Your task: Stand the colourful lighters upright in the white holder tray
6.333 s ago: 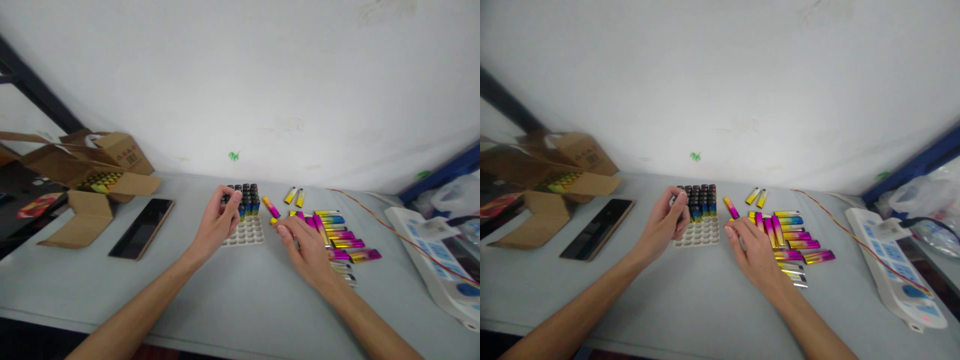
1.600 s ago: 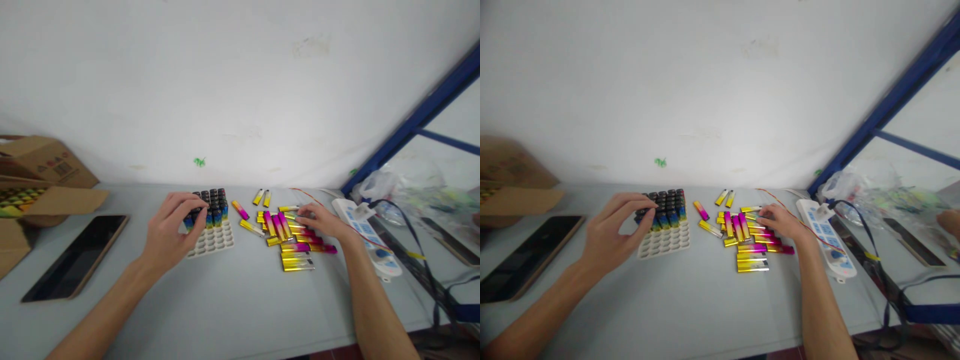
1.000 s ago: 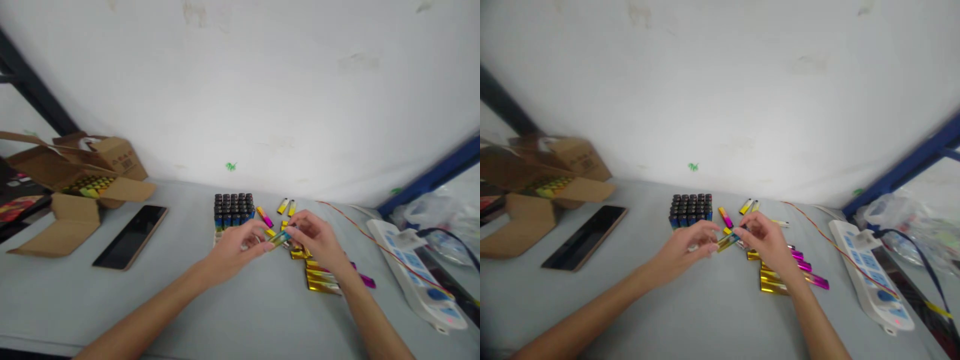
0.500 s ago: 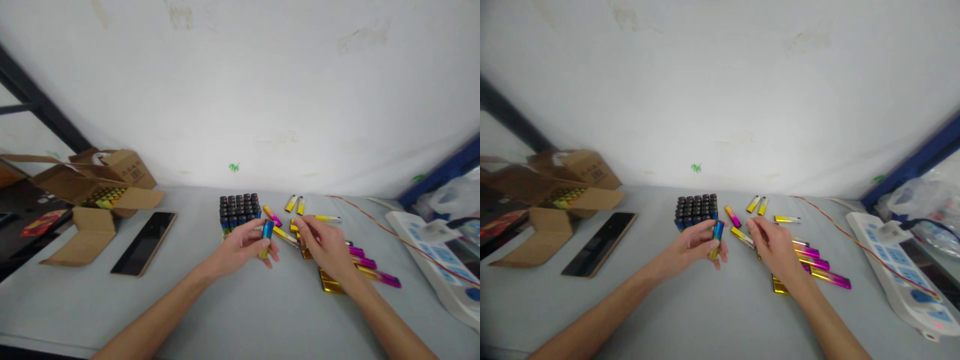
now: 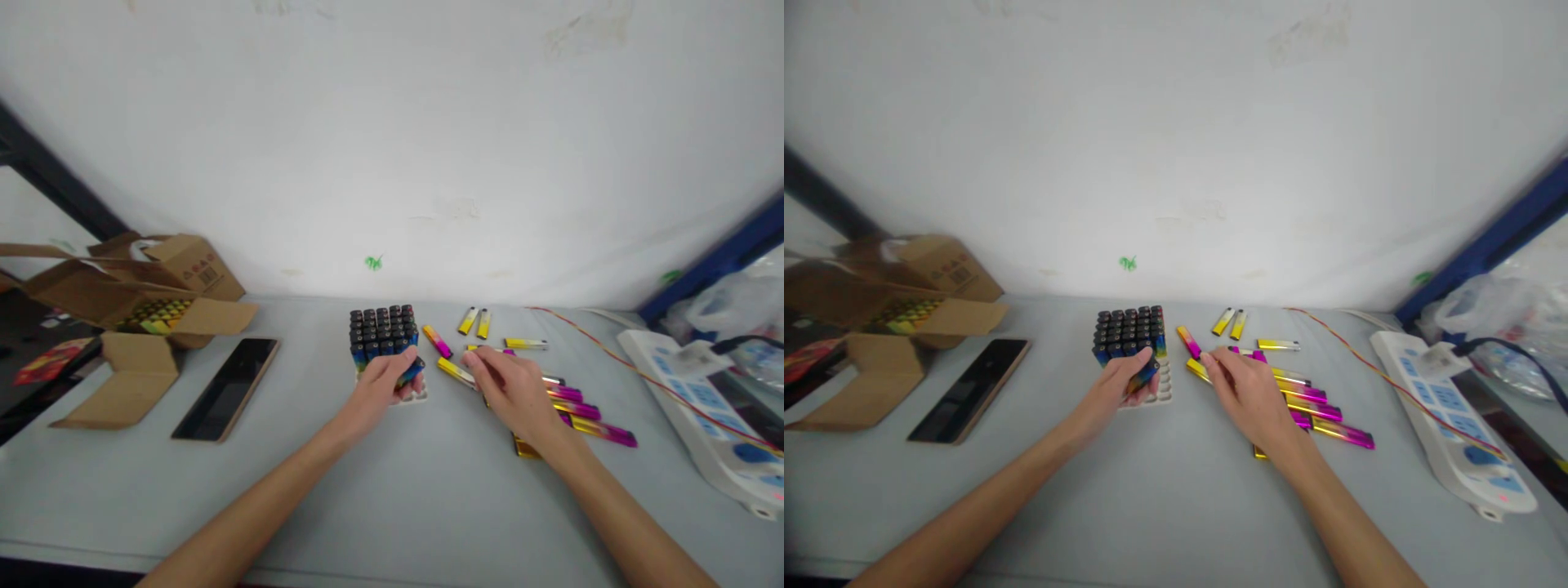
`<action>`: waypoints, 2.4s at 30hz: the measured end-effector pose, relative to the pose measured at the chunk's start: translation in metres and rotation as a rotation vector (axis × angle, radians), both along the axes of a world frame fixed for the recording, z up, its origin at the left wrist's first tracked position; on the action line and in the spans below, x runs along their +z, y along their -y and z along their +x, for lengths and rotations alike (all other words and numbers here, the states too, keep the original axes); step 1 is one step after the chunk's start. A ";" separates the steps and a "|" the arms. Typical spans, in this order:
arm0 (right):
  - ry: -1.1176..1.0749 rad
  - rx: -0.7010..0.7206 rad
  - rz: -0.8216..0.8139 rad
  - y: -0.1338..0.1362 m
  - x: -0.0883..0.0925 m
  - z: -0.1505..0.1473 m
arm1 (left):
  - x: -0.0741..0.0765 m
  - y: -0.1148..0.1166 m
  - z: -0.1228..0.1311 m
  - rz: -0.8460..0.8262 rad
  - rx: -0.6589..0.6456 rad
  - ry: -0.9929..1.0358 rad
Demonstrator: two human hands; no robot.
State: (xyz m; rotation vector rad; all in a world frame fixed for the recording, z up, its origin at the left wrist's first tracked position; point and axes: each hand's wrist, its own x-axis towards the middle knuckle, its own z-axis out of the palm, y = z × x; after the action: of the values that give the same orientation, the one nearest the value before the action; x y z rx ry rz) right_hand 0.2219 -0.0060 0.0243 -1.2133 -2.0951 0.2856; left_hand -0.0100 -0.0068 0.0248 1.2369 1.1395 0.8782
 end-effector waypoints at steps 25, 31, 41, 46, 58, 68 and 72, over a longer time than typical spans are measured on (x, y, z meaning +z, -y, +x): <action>0.081 0.026 -0.029 0.000 -0.005 -0.002 | 0.024 -0.005 -0.019 -0.048 -0.099 0.236; 0.117 0.189 -0.039 0.004 -0.005 -0.010 | 0.053 -0.008 -0.052 0.206 -0.033 0.212; 0.201 0.353 -0.005 0.017 -0.021 -0.034 | 0.050 -0.007 -0.047 0.657 0.154 -0.191; 0.200 0.365 -0.016 0.020 -0.020 -0.038 | 0.037 -0.016 -0.030 0.853 0.061 -0.556; 0.246 0.351 -0.018 0.022 -0.017 -0.037 | 0.030 -0.038 -0.027 1.005 -0.193 -0.994; 0.256 0.332 0.010 0.022 -0.019 -0.039 | 0.012 -0.033 -0.025 1.200 -0.120 -0.990; 0.233 0.340 0.034 0.019 -0.015 -0.035 | 0.013 -0.029 -0.030 1.218 -0.076 -0.975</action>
State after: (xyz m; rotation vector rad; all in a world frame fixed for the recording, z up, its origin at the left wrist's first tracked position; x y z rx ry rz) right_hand 0.1873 -0.0250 0.0088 -0.9006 -2.4993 0.2694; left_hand -0.0399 0.0223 0.0382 2.9062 1.2515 0.9341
